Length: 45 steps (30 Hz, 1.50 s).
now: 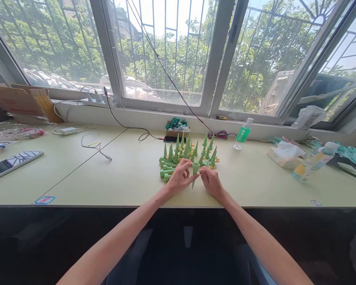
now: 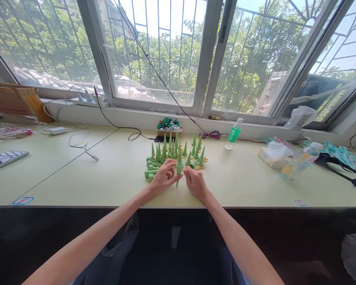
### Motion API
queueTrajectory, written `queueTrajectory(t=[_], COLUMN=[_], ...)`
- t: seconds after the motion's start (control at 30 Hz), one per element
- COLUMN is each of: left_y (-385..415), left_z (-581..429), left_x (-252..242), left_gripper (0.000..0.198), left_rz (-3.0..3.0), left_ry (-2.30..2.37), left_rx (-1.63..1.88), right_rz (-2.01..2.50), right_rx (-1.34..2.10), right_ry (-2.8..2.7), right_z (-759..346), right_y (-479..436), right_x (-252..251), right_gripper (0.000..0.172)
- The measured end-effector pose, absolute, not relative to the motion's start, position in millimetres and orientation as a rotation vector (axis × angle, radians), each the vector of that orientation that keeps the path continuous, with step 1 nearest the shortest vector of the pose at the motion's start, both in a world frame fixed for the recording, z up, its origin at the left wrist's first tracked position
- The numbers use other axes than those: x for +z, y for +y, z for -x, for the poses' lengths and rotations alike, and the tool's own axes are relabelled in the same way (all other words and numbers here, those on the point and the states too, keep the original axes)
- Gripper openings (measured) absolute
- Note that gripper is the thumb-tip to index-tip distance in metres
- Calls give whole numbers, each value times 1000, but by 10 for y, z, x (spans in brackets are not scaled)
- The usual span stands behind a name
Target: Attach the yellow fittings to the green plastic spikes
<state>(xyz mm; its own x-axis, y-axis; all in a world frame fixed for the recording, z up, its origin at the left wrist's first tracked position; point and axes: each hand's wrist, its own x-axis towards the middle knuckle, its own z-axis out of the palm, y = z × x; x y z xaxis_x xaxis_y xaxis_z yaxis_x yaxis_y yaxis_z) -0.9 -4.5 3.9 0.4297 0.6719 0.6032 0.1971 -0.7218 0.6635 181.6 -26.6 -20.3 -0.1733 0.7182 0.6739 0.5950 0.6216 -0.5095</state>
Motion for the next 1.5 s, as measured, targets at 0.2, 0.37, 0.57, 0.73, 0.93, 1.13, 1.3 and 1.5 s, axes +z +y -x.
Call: queueTrajectory(t=[0.2, 0.37, 0.57, 0.73, 0.93, 1.13, 1.3, 1.5], left_y=[-31, -20, 11, 28, 20, -11, -13, -4], left_z=[-8, 4, 13, 9, 10, -1, 7, 21], left_x=[11, -10, -35, -63, -63, -17, 6, -2], left_gripper=[29, 28, 27, 25, 23, 18, 42, 69], left_rz=[-2207, -2265, -2306, -2315, -2343, -2284, -2264, -2103], left_ry=[694, 682, 671, 676, 698, 830, 788, 830], left_rx=[1269, 1296, 1337, 1337, 1311, 1282, 1281, 1153], right_rz=[1064, 1063, 1056, 1040, 1026, 1051, 1037, 968], right_rx=[154, 118, 127, 146, 139, 103, 69, 77], right_ry=[-1840, -1859, -1877, -1869, -1858, -1739, -1734, -1860], right_z=[-1815, -1804, -1795, -1806, -1808, -1814, -1819, -1801], right_y=[-265, -288, -289, -270, -269, -253, -251, -278], right_x=[-217, -177, -171, -204, -203, -221, -222, -169], right_gripper=[38, 37, 38, 38, 37, 34, 32, 32])
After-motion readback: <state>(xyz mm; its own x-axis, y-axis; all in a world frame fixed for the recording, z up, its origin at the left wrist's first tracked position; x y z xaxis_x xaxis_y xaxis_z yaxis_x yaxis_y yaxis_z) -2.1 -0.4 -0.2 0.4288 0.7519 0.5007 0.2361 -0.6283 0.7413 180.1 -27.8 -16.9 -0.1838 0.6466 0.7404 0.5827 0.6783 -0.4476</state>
